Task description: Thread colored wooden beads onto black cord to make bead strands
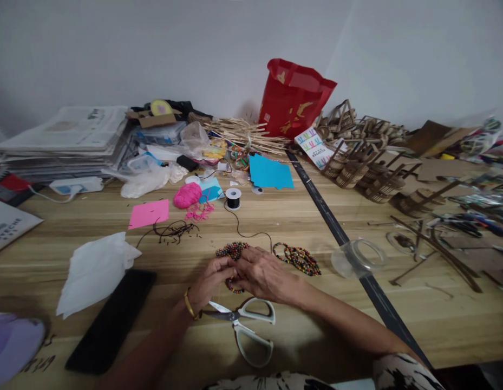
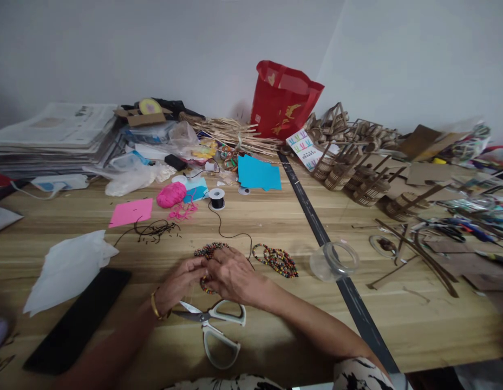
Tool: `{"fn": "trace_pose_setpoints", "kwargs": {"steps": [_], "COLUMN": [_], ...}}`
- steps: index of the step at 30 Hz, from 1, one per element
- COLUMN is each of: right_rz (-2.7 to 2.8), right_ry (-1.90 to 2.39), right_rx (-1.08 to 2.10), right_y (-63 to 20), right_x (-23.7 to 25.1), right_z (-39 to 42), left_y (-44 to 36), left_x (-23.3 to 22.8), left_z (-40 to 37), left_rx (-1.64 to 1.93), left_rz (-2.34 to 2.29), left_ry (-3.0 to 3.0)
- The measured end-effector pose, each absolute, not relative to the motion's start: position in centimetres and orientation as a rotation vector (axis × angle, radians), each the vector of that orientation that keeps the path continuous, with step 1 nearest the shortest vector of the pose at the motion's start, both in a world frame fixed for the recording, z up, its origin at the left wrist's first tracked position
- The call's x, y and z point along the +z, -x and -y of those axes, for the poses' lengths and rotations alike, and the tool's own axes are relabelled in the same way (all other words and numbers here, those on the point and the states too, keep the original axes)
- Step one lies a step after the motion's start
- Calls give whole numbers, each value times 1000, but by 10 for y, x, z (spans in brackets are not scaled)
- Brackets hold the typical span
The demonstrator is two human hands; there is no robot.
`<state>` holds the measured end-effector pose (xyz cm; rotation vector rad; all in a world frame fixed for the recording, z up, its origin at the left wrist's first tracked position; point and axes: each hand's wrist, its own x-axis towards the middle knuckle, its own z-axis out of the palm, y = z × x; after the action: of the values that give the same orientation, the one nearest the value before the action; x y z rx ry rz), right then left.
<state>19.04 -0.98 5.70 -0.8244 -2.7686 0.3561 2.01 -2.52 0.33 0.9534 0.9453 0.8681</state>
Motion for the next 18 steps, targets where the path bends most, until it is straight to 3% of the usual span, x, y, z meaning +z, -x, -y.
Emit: {"fn": "trace_pose_setpoints", "kwargs": {"steps": [18], "right_rz": [2773], "right_ry": [744], "right_rx": [287], "right_y": [-189], "right_x": [52], "right_z": [15], "left_y": [-22], "left_x": [1], "left_z": [26], "left_rx": [934], "left_rz": [-970], "left_ry": [-1050]}}
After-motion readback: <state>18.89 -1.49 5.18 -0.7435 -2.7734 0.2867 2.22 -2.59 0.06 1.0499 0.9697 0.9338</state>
